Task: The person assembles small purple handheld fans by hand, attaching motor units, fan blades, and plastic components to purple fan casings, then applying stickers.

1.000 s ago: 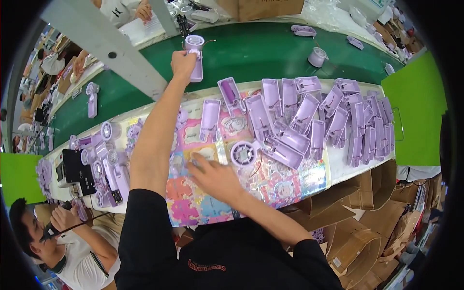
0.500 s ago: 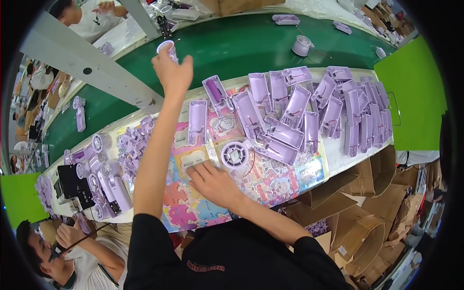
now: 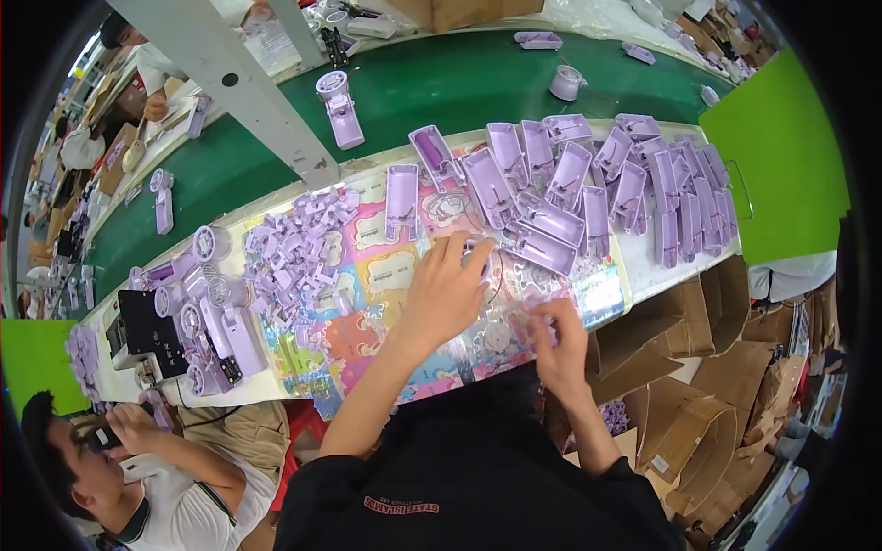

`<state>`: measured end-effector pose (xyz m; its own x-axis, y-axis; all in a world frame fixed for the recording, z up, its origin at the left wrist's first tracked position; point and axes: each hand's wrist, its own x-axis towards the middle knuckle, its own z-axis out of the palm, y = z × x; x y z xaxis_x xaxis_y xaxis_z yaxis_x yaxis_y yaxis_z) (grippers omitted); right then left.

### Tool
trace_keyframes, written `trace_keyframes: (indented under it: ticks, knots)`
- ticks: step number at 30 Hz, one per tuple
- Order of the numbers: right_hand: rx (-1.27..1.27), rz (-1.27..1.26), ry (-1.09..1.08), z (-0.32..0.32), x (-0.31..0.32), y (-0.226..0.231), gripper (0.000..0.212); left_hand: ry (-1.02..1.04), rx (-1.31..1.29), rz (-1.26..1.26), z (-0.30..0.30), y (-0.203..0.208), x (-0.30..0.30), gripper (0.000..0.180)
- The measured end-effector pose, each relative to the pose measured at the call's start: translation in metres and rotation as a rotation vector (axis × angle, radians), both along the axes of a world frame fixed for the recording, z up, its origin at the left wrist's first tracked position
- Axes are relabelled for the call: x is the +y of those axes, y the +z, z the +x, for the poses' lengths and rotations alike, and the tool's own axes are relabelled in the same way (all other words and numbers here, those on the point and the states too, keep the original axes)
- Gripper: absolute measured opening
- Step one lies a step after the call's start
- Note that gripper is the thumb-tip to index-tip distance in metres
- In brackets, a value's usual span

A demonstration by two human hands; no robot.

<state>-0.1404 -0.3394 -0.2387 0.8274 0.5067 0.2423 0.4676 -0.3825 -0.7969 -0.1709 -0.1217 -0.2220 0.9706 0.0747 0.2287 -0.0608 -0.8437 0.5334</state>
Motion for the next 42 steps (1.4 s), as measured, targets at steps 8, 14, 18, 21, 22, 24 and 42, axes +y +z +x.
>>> trace_keyframes:
  ticks: [8,14,18,21,22,24,42]
  knots:
    - [0.175,0.21,-0.114,-0.01,0.027,0.029,0.032,-0.009,-0.267,-0.303,-0.052,0.013,-0.019,0.074]
    - [0.449,0.351,-0.057,-0.021,0.044,0.029,0.03,0.033,-0.321,-0.228,-0.075,0.023,-0.021,0.07]
    - [0.416,0.216,0.055,-0.019,0.042,0.03,0.024,-0.023,-0.325,-0.154,-0.087,0.027,-0.02,0.068]
    - [0.552,0.252,0.092,-0.02,0.041,0.03,0.025,0.023,-0.35,-0.135,-0.093,0.032,-0.023,0.068]
    - [0.554,0.297,0.102,-0.022,0.043,0.029,0.026,0.021,-0.351,-0.135,-0.094,0.032,-0.024,0.068]
    - [0.556,0.346,0.116,-0.022,0.046,0.031,0.026,0.085,-0.381,-0.159,-0.097,0.034,-0.025,0.067]
    - [0.848,0.393,0.296,-0.023,0.052,0.038,0.03,0.222,-0.09,-1.057,-0.097,-0.001,-0.019,0.024]
